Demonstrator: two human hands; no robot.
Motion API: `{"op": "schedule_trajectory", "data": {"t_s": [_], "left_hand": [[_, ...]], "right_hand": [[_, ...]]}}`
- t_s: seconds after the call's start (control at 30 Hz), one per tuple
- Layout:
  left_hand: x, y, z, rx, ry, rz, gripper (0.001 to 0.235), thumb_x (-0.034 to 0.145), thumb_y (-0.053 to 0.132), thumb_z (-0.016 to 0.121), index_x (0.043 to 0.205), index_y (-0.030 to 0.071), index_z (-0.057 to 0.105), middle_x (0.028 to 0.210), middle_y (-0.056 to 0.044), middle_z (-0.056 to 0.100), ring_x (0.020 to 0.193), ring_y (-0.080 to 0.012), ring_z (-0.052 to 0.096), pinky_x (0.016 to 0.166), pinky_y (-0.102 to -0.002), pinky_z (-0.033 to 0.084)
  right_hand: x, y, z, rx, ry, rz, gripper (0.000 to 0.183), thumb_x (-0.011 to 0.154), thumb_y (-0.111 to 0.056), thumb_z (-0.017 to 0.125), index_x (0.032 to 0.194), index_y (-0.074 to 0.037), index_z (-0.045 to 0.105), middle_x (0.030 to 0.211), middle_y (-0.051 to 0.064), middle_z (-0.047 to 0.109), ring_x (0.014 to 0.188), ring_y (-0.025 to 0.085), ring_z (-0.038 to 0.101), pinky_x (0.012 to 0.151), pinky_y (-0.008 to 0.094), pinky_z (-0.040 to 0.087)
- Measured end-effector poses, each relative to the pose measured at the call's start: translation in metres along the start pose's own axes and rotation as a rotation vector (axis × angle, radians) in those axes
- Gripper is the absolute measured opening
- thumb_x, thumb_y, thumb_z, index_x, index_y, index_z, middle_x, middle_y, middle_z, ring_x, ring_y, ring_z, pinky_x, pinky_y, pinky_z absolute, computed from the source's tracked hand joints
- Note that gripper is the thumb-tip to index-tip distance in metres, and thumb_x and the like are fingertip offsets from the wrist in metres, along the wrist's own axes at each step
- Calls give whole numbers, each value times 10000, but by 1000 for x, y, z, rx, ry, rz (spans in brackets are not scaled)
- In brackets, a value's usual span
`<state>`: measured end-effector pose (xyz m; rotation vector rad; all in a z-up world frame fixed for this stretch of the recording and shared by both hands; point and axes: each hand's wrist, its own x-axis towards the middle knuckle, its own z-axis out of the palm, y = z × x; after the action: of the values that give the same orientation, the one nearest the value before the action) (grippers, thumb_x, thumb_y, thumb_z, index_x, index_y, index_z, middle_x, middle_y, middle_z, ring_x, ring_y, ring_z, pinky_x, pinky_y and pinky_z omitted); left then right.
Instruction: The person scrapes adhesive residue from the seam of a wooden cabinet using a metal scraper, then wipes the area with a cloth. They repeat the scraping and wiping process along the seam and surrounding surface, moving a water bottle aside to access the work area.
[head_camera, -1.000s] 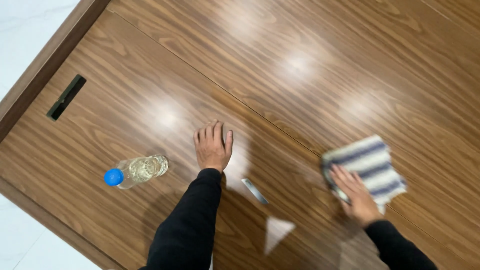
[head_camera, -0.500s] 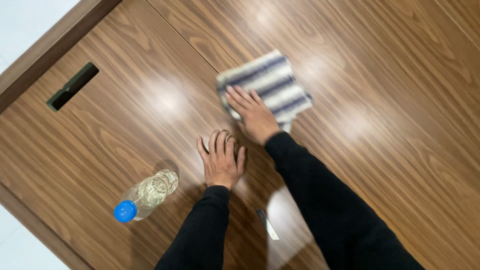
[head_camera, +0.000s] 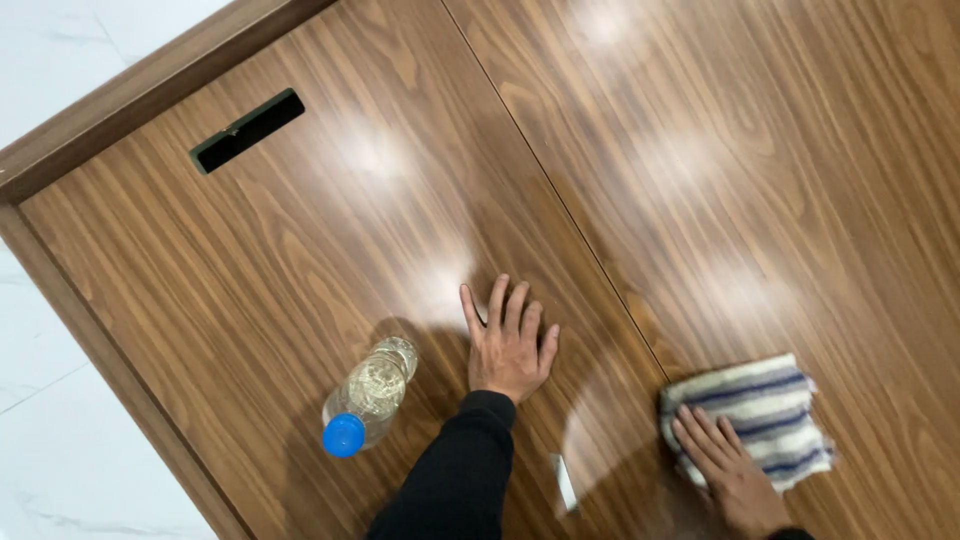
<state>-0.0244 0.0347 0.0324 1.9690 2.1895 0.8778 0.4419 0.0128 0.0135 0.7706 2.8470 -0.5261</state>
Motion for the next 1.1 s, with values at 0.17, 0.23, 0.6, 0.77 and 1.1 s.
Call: {"op": "schedule_trajectory", "data": {"t_s": [0.17,0.23,0.6,0.77,1.1], "left_hand": [[3,-1,0,-42,-1,-25,346,1142,380,654,1189,49,745,1526,-180,706,1572,-430,567,1334,-907,240],[2,0,-2,-55,-16,-33,339,1148,358,652,1201,38,751,1512,-190,706,1566,-440,566,1328,-914,233],[6,0,-5,-76,-8,-80,320,1139,309,682,1258,22,759,1511,-157,724,1564,-403,584,1336,-884,282],[1,-3,4,-27,-130,-112,385,1161,378,666,1289,41,801,1554,-104,690,1634,-346,508,1359,-881,221],[5,-1,-1,-35,-139,-118,375,1216,363,581,1244,66,808,1484,-101,760,1578,-366,585,1352,-849,212]], "right_hand": [[297,8,-102,229,32,5,959,1001,-159,627,1895,-128,281,1992,110,256,1838,369,218,1441,624,153],[420,25,-116,150,124,-56,818,1124,-221,588,1884,-97,311,1980,126,291,1823,376,268,1432,615,210],[379,12,-114,67,256,-75,754,1170,-221,595,1871,-65,363,1967,164,336,1821,371,328,1452,572,268],[281,2,-101,76,99,34,941,983,-77,640,1869,-87,325,1972,125,315,1832,342,279,1491,542,206],[710,44,-177,8,335,-93,722,1181,-148,660,1847,-26,409,1952,141,328,1798,370,320,1448,611,279]]}}
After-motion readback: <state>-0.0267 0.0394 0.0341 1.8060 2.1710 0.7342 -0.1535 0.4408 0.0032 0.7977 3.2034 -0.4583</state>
